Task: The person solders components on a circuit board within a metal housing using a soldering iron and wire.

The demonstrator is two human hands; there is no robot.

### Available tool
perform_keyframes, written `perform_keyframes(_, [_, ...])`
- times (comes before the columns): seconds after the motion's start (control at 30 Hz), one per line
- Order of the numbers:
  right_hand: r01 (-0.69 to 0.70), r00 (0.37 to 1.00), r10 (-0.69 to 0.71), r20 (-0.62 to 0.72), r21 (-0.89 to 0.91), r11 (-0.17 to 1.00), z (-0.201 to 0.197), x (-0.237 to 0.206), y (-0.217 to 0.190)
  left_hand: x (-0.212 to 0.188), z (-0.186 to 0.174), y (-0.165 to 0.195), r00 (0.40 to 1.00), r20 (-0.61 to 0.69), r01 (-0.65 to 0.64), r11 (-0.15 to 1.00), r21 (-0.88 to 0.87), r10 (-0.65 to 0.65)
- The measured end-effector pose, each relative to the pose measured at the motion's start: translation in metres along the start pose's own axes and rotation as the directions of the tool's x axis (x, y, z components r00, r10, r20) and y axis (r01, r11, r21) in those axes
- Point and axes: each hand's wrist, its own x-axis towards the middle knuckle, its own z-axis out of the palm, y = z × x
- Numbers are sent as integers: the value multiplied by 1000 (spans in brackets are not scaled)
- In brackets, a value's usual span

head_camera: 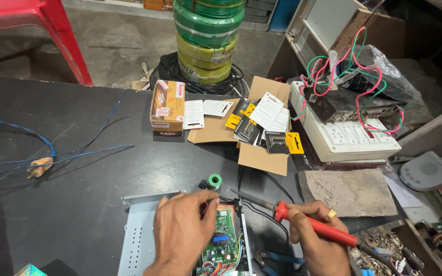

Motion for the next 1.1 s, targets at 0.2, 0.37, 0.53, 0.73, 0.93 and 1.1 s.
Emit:
perform_keyframes(0.2, [5,1000,-5,13,-12,1000,-8,-1,-6,8,-18,-5,964,262,57,998,-14,-51])
perform_keyframes(0.37, [-44,998,45,34,-34,998,-14,-4,-14,10,-23,-3,950,313,-20,1000,22,12])
perform_keyframes(0.53, [-38,999,42,31,-114,993,-17,-8,-14,10,-23,-6,944,328,-24,999,37,11])
perform_keyframes(0.73, [-57,994,68,90,-118,991,-18,-11,-18,9,-19,-9,957,273,-102,995,11,95])
perform_keyframes(0.93, [-93,990,117,75,-267,959,-12,-16,-29,9,-18,-7,955,292,-96,990,106,61])
perform_keyframes(1.1, [52,992,-12,129,-306,951,-12,-20,-33,7,-15,0,966,246,-108,991,79,86])
